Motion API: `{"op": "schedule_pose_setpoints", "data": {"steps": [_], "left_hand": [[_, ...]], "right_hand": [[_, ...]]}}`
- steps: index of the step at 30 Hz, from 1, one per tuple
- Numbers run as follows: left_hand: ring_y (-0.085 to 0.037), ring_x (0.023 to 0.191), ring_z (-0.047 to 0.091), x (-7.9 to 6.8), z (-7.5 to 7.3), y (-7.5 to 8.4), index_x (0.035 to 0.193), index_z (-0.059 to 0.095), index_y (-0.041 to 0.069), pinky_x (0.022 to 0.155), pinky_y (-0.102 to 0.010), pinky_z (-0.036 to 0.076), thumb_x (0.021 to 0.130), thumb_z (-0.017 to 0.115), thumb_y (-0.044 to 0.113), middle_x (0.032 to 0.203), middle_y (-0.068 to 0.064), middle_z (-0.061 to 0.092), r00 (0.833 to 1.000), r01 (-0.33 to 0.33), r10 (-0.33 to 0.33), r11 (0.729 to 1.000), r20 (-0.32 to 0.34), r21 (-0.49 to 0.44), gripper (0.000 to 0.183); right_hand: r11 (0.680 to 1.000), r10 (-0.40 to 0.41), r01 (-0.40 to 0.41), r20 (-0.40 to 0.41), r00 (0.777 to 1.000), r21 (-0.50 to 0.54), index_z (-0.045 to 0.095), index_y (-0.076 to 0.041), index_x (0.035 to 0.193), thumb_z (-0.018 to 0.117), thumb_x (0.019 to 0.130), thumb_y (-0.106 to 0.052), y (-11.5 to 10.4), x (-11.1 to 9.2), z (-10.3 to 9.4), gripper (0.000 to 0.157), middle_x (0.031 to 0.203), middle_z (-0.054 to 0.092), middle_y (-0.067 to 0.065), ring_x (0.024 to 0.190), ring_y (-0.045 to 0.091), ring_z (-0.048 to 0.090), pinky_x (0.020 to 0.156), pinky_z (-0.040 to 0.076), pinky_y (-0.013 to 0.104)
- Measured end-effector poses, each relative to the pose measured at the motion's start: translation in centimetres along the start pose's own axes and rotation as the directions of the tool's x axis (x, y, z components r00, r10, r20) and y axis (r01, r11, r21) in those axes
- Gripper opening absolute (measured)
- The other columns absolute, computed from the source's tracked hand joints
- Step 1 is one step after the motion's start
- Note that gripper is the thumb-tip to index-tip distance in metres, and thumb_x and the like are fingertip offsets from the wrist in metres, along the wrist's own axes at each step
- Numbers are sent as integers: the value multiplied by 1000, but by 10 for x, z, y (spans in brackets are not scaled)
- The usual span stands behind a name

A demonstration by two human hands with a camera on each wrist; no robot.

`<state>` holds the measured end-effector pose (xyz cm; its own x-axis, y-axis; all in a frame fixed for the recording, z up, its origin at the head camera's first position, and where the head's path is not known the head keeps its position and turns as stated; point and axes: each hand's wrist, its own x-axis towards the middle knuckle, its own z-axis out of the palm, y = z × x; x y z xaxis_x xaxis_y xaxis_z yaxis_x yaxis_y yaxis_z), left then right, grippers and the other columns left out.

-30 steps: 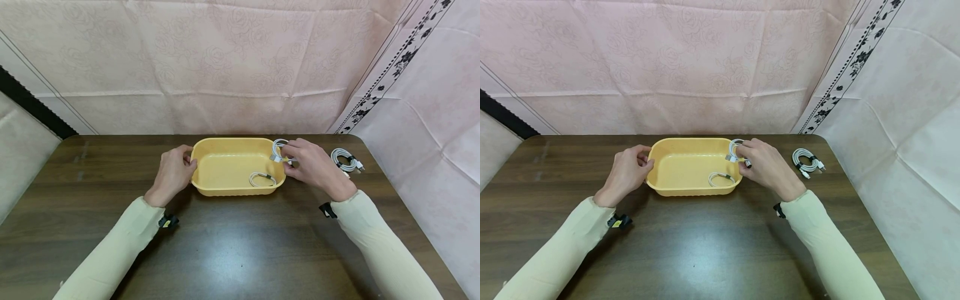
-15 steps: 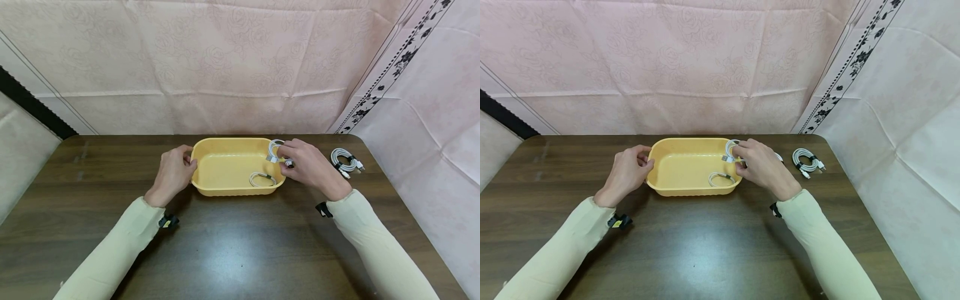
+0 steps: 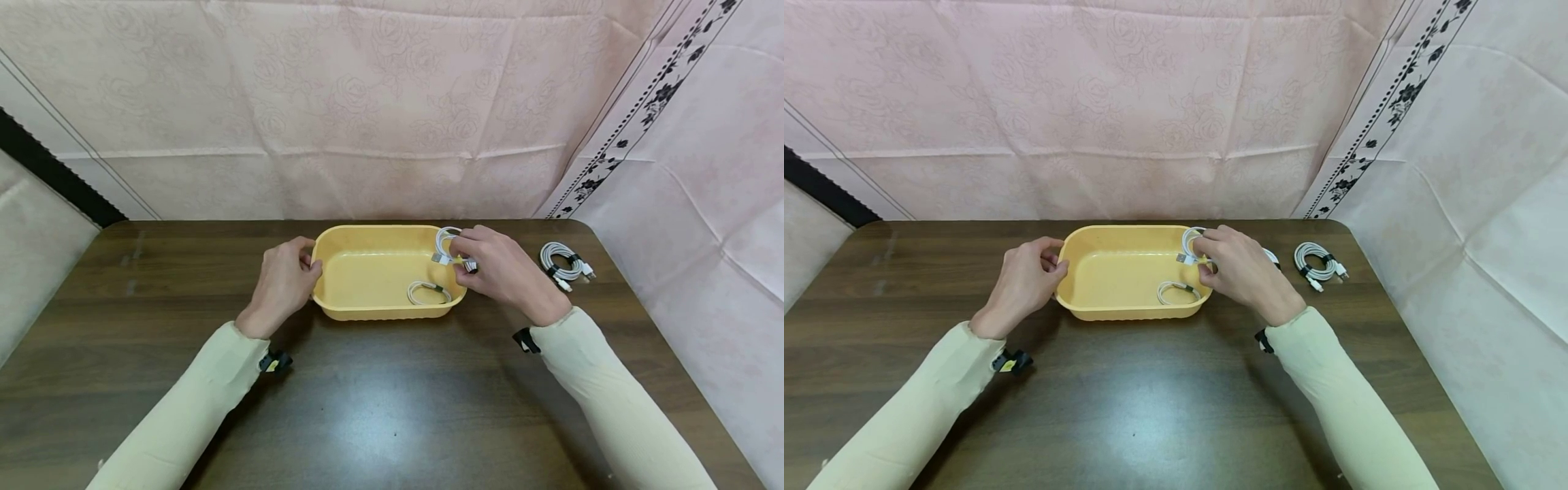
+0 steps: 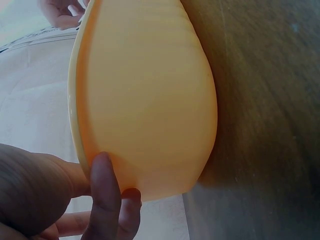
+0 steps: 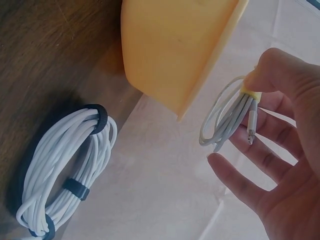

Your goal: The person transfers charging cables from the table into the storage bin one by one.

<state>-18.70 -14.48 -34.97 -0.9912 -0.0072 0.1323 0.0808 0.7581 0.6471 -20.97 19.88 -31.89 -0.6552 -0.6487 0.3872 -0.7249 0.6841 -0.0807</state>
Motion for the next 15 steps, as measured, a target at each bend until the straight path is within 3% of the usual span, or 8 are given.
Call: {"op": "schedule_pose_setpoints", "data": {"steps": [15], "left_hand": [[-24,77,63,0,0,0,132,61,-3,57,-25,52,98,62,11,95,-16,66,1000,1,-1,1000,1,0,36]], "right_hand": [[1000,1,-2,31,1000,10,68,-11,93,73,82,-7,-2,5,1,13,93,65,1,84,18,57,71,49,32]]}}
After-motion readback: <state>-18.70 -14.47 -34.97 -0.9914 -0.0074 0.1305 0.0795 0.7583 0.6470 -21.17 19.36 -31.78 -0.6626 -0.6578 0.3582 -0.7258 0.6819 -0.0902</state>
